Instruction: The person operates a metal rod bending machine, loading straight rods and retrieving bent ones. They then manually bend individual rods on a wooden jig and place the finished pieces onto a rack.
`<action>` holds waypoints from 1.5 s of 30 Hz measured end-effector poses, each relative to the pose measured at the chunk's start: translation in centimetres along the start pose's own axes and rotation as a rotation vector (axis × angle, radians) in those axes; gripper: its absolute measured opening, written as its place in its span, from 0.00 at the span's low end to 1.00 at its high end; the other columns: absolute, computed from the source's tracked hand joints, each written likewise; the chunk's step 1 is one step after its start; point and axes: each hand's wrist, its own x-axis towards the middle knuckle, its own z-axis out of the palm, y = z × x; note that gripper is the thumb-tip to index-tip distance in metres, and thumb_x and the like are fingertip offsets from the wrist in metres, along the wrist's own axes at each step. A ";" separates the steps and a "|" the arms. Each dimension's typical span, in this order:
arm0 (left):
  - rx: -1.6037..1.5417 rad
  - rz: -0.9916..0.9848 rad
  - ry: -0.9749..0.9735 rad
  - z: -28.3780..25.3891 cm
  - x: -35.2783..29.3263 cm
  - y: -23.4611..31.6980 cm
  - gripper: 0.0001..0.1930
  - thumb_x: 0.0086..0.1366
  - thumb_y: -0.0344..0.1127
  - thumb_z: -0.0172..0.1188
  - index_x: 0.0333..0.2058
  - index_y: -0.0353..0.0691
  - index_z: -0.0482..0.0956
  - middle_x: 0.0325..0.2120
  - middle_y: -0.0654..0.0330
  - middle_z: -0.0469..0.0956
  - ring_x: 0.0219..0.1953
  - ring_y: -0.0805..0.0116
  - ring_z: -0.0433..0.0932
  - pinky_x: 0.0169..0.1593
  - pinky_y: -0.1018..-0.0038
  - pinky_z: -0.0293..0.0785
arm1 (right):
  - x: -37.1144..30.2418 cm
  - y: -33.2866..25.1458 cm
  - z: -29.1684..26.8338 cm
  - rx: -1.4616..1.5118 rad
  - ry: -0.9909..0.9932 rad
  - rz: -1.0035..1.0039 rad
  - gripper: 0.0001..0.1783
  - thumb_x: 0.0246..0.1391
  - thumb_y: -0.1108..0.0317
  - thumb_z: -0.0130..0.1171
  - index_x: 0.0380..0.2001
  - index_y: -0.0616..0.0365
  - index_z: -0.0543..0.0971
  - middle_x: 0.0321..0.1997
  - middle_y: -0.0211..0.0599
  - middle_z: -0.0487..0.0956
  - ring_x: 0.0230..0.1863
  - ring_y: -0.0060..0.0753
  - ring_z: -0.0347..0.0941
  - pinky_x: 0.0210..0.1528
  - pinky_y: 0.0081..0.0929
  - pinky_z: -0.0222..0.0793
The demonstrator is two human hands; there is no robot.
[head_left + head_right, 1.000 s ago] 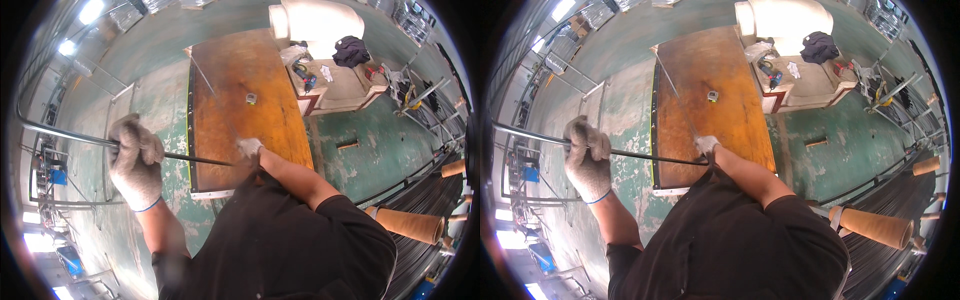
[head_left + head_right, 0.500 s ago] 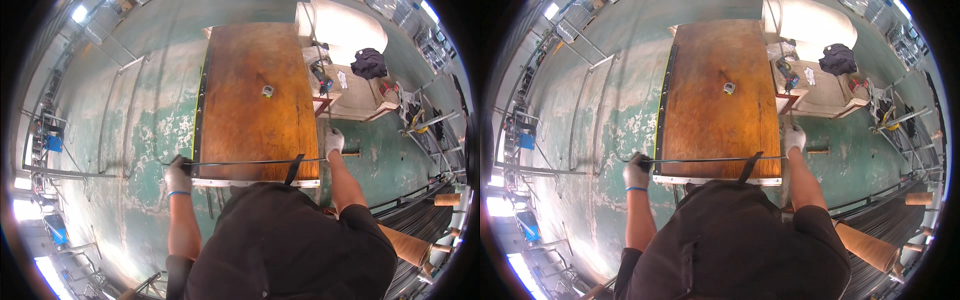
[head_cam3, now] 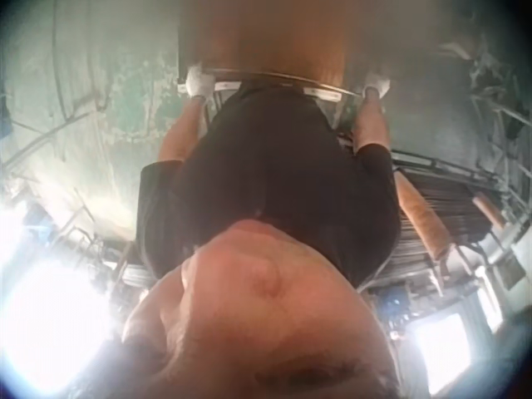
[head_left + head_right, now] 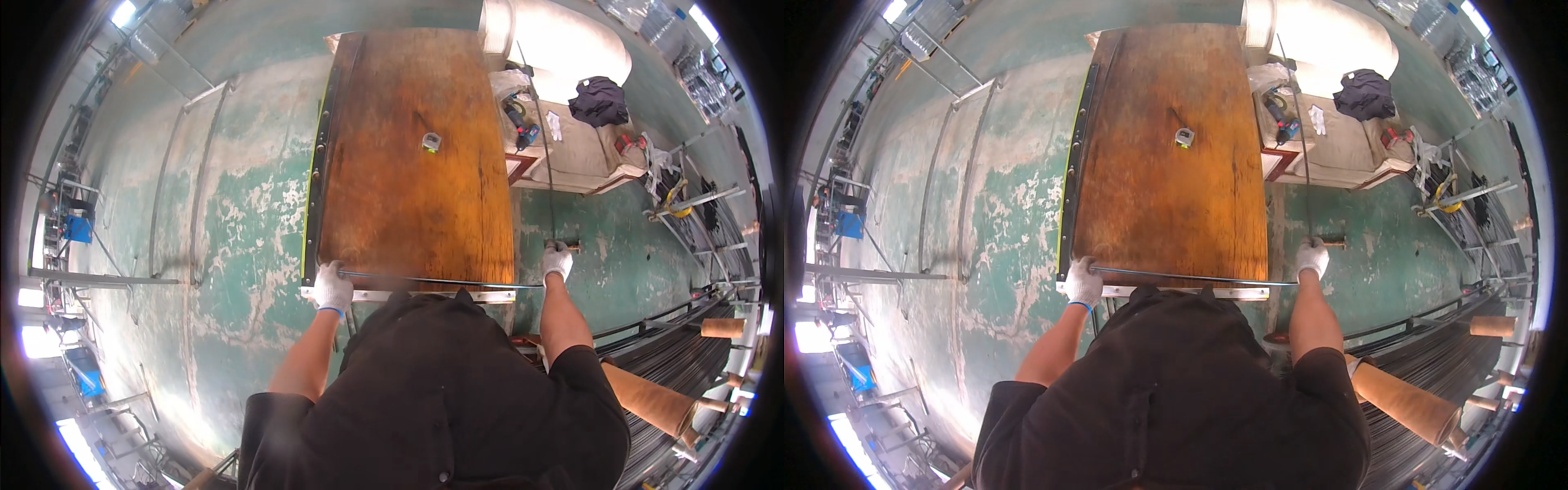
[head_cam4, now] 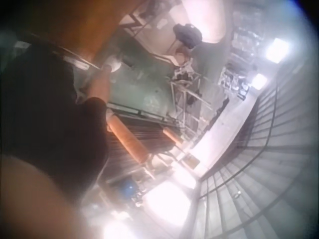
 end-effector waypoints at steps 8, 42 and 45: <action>0.286 0.319 -0.252 -0.5 -0.9 0.8 0.06 0.59 0.37 0.65 0.32 0.43 0.88 0.40 0.53 0.80 0.50 0.50 0.78 0.53 0.56 0.76 | 2.1 0.8 -0.6 -0.032 -0.053 -0.038 0.22 0.65 0.48 0.58 0.45 0.56 0.86 0.44 0.56 0.85 0.48 0.60 0.82 0.50 0.45 0.76; 0.374 0.341 -0.306 -1.5 -3.7 0.4 0.14 0.57 0.39 0.70 0.39 0.40 0.82 0.42 0.50 0.78 0.52 0.48 0.76 0.55 0.57 0.77 | 0.6 3.5 2.1 0.554 -0.239 0.540 0.15 0.58 0.56 0.71 0.37 0.58 0.85 0.26 0.30 0.76 0.25 0.31 0.64 0.31 0.36 0.64; 0.394 0.319 -0.341 -2.0 -3.6 1.0 0.13 0.60 0.39 0.67 0.40 0.40 0.82 0.43 0.50 0.78 0.52 0.49 0.77 0.56 0.58 0.78 | 1.5 4.6 3.3 0.494 -0.234 0.507 0.15 0.58 0.56 0.71 0.36 0.58 0.85 0.26 0.31 0.75 0.25 0.31 0.65 0.31 0.36 0.64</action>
